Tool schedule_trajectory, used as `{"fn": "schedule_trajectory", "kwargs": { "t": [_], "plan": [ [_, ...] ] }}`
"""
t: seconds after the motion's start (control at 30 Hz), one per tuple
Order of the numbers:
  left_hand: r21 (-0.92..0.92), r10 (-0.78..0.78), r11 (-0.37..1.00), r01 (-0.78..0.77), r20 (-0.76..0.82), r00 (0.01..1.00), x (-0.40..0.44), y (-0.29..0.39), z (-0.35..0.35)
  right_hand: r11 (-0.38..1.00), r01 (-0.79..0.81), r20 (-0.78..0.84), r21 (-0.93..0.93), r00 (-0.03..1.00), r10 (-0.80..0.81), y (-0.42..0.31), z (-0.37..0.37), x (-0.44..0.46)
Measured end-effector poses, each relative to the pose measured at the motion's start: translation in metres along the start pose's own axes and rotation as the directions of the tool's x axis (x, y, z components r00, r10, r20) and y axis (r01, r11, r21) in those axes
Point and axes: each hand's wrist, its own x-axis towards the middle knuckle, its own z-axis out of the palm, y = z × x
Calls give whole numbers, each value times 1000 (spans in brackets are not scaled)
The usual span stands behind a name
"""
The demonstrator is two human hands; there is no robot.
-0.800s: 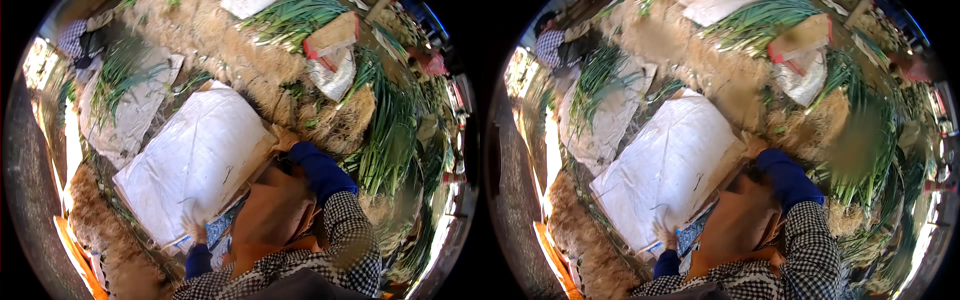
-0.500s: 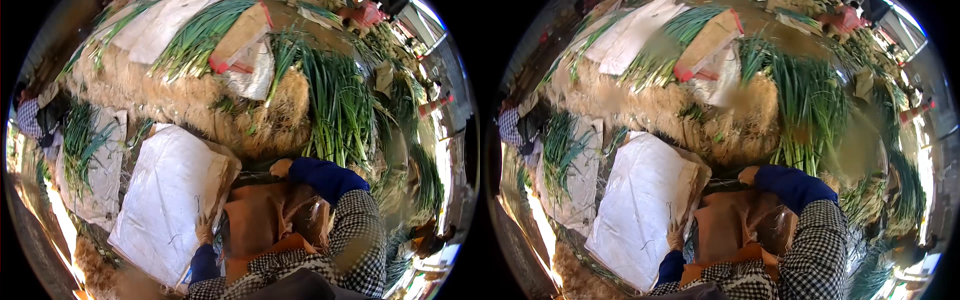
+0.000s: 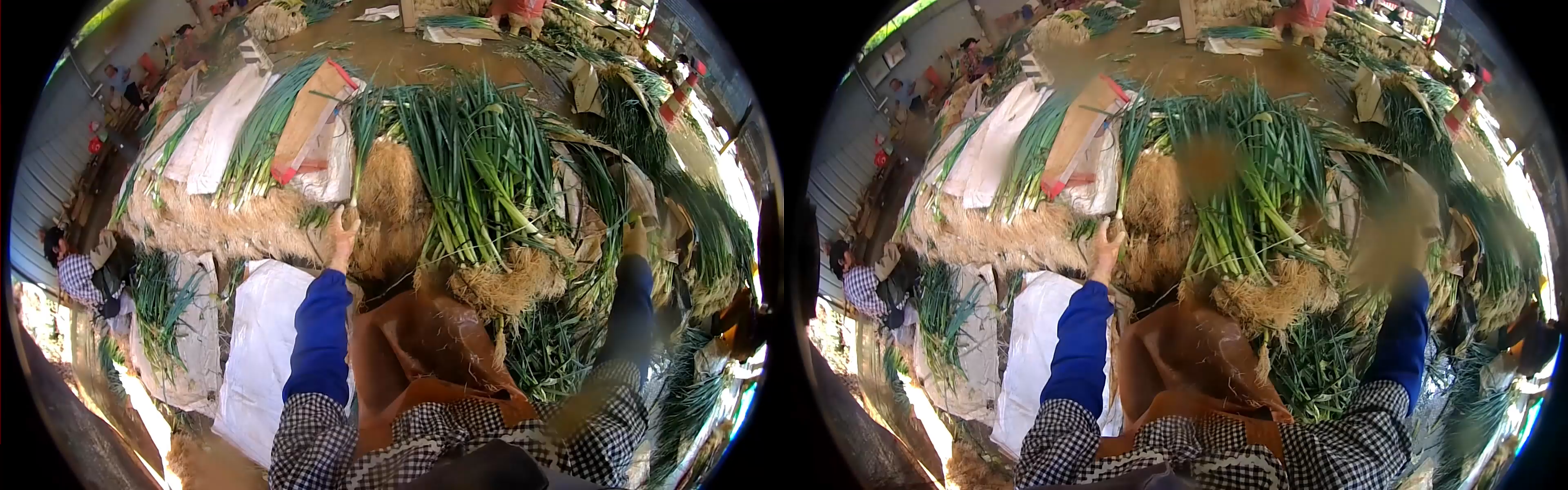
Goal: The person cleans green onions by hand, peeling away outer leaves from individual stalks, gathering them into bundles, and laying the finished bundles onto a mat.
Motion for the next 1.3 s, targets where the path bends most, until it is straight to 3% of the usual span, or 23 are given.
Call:
{"fn": "schedule_trajectory", "kwargs": {
  "t": [0.03, 0.1, 0.13, 0.17, 0.23, 0.27, 0.3, 0.37, 0.43, 0.5, 0.57, 0.6, 0.63, 0.7, 0.83, 0.9, 0.97, 1.0, 1.1, 1.17, 1.2, 1.23, 1.3],
  "plan": [
    [160, 81, 985, -66, -90, 993, 19, -4, 29, 977, -38, -52, 212, 997, 50, -9, 4, -21],
    [196, -136, 974, 117, 89, 987, 35, 23, 34, 958, 231, -40, 171, 973, -228, -57, -9, -79],
    [109, -106, 988, 110, -38, 994, 63, -29, 82, 930, 306, 2, 204, 950, -313, -76, -13, -105],
    [113, -81, 990, 83, -20, 996, 57, -4, 78, 903, 266, 110, 337, 942, -318, -76, -9, -128],
    [-282, -38, 957, 67, 108, 993, 30, 52, 46, 895, 225, 167, 386, 937, -308, -86, -7, -159],
    [-563, 188, 814, -147, 15, 982, 18, 64, 50, 887, 157, 242, 434, 928, -282, -91, -7, -170],
    [-697, -50, 655, 290, 343, 938, -29, 139, 8, 876, 85, 323, 475, 909, -263, -99, -10, -182],
    [-706, 174, 634, 317, 529, 831, -103, 199, -4, 646, -248, 456, 722, 872, -176, -140, -16, -201],
    [-753, 323, 326, 571, 657, 682, -182, 216, 35, 450, -372, 541, 812, 770, -339, -174, -12, -217],
    [-692, 306, 167, 703, 714, 630, -247, 233, 73, 354, -507, 618, 786, 615, -490, -194, -14, -225],
    [-582, 38, 187, 791, 809, 586, -296, 240, 97, 390, -429, 575, 815, 680, -454, -198, 9, -235],
    [-618, 119, 226, 753, 785, 609, -308, 229, 112, 414, -341, 482, 844, 821, -305, -196, 39, -245],
    [-603, 115, 232, 763, 796, 594, -312, 225, 117, 534, -332, 482, 778, 860, -168, -198, 45, -249],
    [-613, 137, 544, 573, 739, 660, -311, 220, 127, 719, -266, 482, 642, 870, -108, -192, 26, -251],
    [-597, -19, 578, 557, 672, 740, -323, 228, 130, 795, -149, 350, 588, 933, -84, -182, 37, -268],
    [-613, -39, 534, 582, 670, 742, -325, 227, 133, 751, -143, 296, 644, 953, -72, -177, 37, -278],
    [-522, -63, 224, 823, 835, 547, -323, 223, 131, 950, 180, 201, 253, 951, -234, -169, 26, -287],
    [-612, -49, 174, 771, 777, 628, -321, 229, 133, 892, 379, 52, 247, 914, -402, -164, 17, -294],
    [-598, -58, 180, 781, 786, 615, -310, 238, 124, 812, 387, 217, 438, 831, -513, -129, -3, -312],
    [-591, 54, 196, 782, 803, 594, -309, 233, 115, 943, 112, 441, 314, 862, -249, -94, 17, -305],
    [-582, 219, 153, 799, 808, 547, -308, 223, 118, 970, 50, 454, 237, 877, -156, -87, 18, -292],
    [-588, 220, 147, 795, 803, 554, -310, 233, 112, 943, -101, 545, 317, 833, -94, -88, 20, -280],
    [-548, 223, 108, 830, 827, 516, -318, 251, 101, 418, -522, 653, 744, 702, -285, -109, 36, -266]
  ]
}}
